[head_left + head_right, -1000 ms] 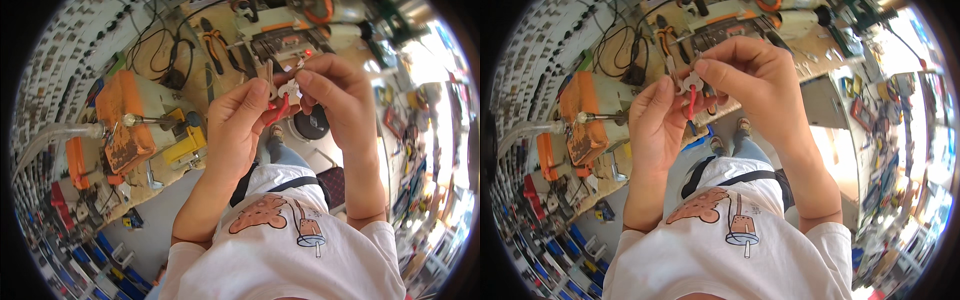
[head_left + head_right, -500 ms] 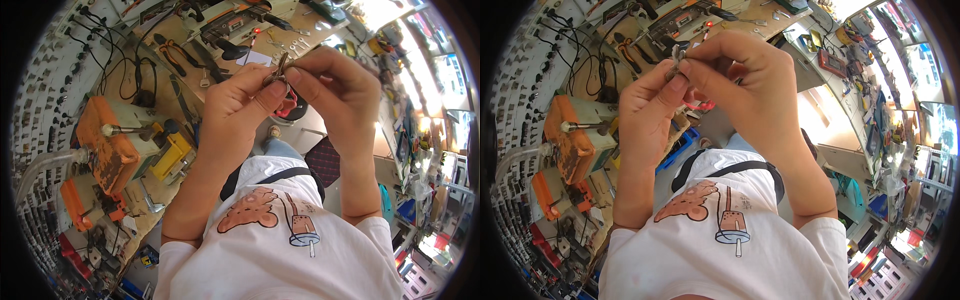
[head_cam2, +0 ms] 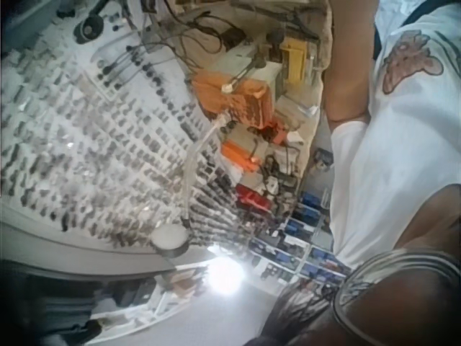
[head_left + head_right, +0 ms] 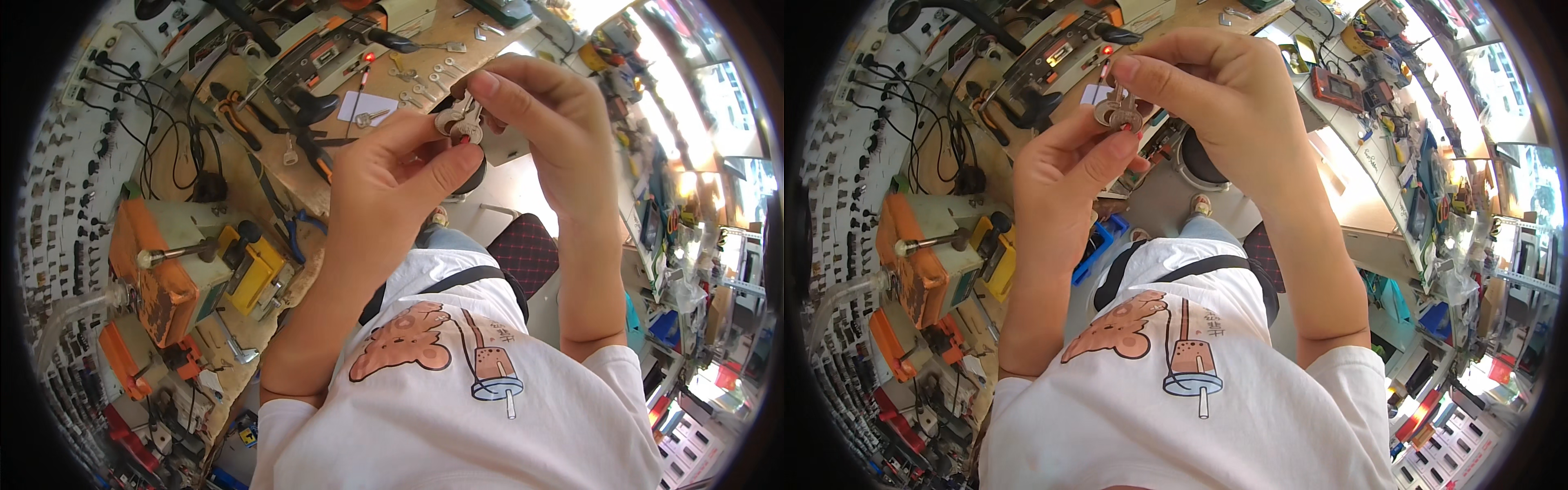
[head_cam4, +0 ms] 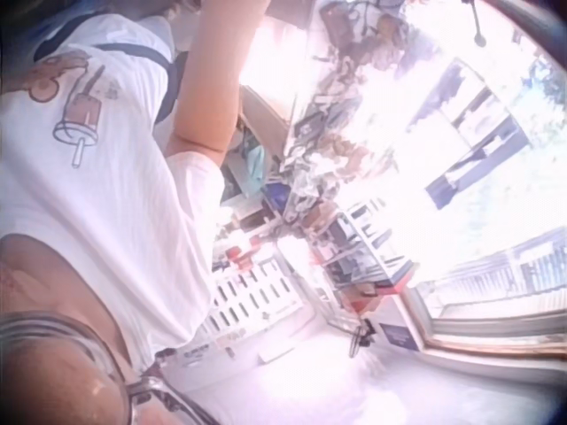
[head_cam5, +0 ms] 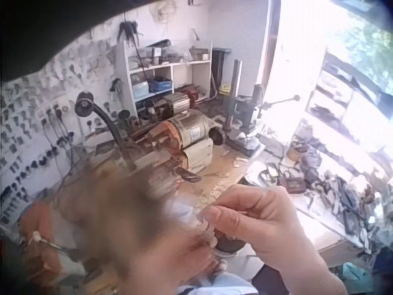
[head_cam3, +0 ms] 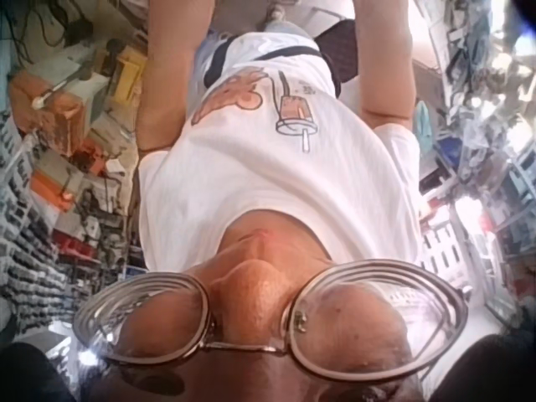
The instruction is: The person files a metal key with a hand file, repeatedly checking its profile against a reference key. They then measure the key with a vernier caliper and place it into a key-cutting machine vise.
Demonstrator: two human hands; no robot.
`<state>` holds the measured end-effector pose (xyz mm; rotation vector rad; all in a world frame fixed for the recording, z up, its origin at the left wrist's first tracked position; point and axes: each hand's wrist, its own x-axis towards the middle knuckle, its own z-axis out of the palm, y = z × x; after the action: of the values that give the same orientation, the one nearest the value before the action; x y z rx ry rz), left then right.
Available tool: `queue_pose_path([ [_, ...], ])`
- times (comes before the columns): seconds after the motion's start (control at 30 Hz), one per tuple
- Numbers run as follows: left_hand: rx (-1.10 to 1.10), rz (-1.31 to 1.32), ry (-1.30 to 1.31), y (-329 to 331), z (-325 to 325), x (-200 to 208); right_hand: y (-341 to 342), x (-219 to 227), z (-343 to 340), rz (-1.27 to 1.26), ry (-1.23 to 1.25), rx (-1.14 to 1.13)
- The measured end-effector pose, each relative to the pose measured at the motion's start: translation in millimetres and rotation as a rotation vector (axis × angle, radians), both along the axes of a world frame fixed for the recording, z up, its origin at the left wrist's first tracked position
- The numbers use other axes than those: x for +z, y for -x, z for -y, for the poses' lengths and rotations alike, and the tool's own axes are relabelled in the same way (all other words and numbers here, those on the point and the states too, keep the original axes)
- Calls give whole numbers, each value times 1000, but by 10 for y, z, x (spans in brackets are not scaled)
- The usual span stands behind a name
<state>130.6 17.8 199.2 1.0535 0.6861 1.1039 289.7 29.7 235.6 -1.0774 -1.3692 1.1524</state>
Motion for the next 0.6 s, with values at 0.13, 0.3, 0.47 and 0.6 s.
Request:
queue_pose_path([
  [0.13,274,-169,-270,-302,-57,-114,-139,-30,-32,-21,-2,-52],
  [0.3,198,1,63,-471,-110,-54,-358,-110,-132,-87,138,-6],
  [0.47,232,86,213,-597,-143,-97,-514,-274,-176,-216,214,26],
  [0.6,275,75,248,-666,-185,-135,-544,-430,-157,-248,234,53],
])
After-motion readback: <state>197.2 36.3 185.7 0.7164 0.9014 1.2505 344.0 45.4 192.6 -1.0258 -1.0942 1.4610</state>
